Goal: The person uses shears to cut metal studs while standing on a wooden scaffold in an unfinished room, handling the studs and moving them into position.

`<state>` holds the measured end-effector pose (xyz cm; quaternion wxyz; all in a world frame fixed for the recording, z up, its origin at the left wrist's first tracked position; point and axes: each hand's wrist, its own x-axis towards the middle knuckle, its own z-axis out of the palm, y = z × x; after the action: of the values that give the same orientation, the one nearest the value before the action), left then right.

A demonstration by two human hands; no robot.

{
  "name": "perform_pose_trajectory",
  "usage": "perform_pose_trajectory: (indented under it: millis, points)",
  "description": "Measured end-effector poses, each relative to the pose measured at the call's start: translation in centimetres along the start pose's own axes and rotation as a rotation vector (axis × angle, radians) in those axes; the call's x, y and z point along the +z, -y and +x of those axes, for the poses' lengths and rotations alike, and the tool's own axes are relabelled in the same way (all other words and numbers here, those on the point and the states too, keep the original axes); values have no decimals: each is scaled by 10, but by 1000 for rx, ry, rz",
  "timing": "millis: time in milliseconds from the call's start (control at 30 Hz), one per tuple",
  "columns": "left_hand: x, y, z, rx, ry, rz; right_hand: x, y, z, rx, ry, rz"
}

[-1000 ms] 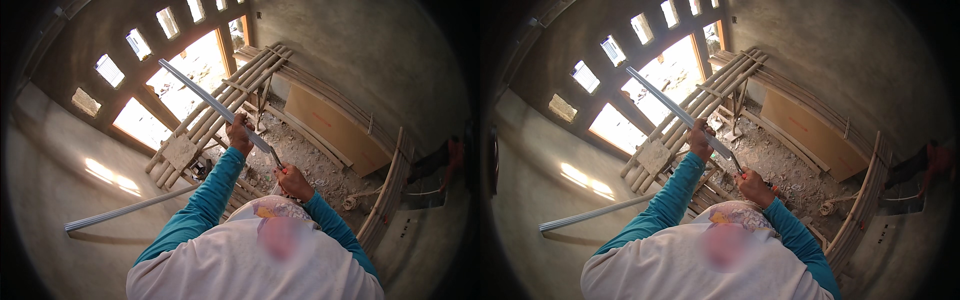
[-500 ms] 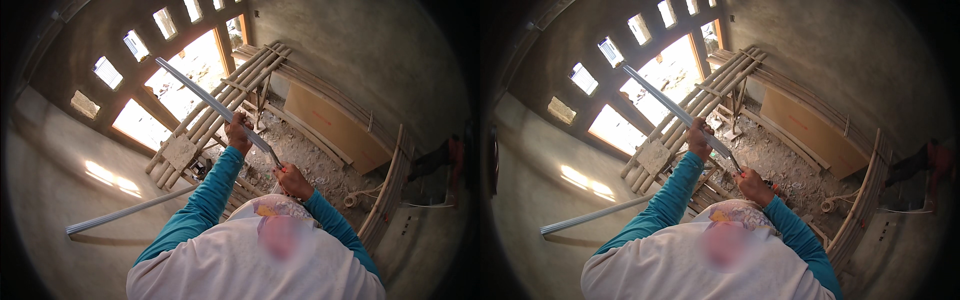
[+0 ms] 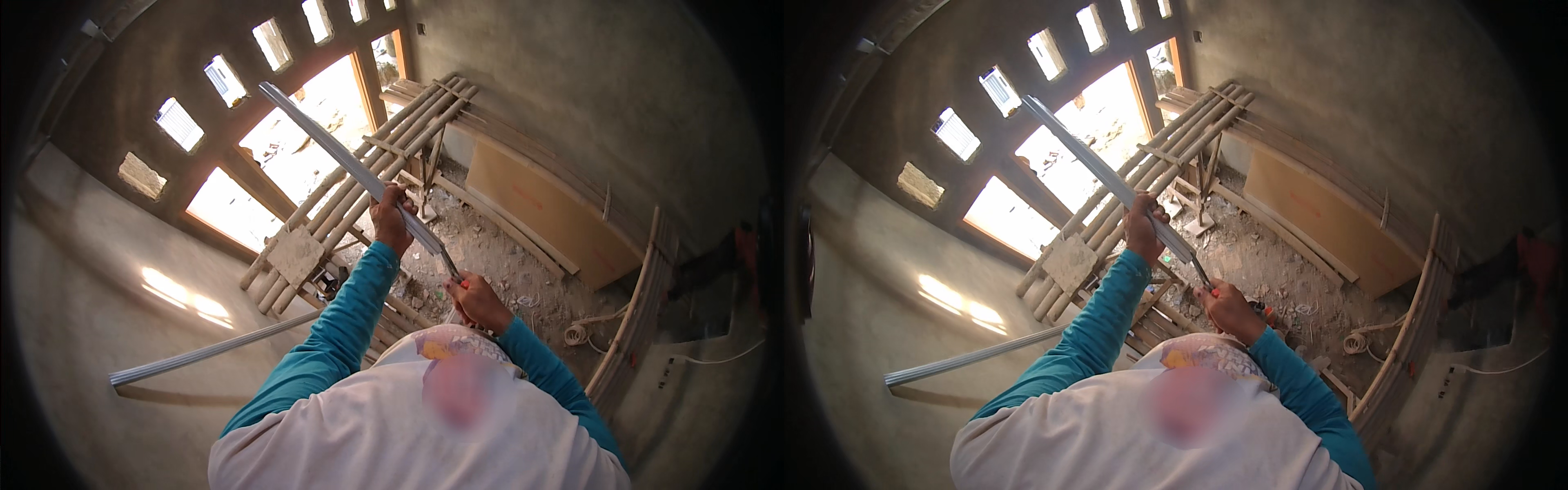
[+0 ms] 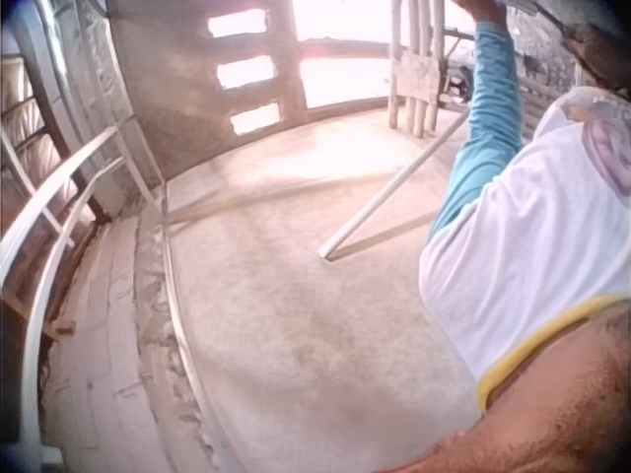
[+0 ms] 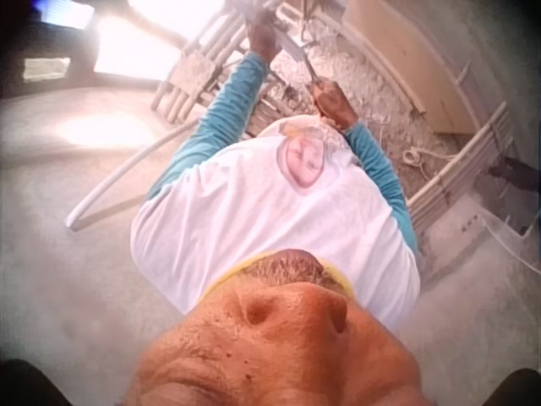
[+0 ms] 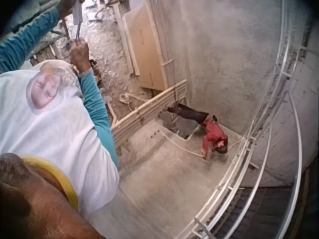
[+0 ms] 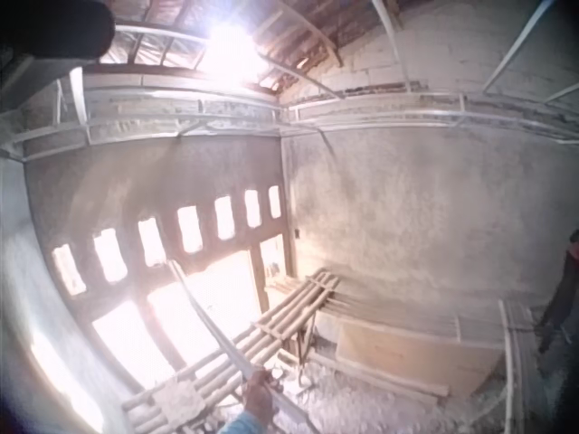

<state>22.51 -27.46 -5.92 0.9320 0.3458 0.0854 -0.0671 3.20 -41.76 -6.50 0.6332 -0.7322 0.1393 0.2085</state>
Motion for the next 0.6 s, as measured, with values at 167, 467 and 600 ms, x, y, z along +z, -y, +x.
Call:
perform_pose_trajectory:
  millis: [167,467,600]
  points:
    - [-10,-16,10,-130,239,-125,-14,-8,-17,-150,129,51]
    - [-6,-7,15,-408,533,-255,-14,3,-12,-181,197,-17]
    - [-10,-6,15,-429,553,-266,-13,9,-11,-137,200,-17]
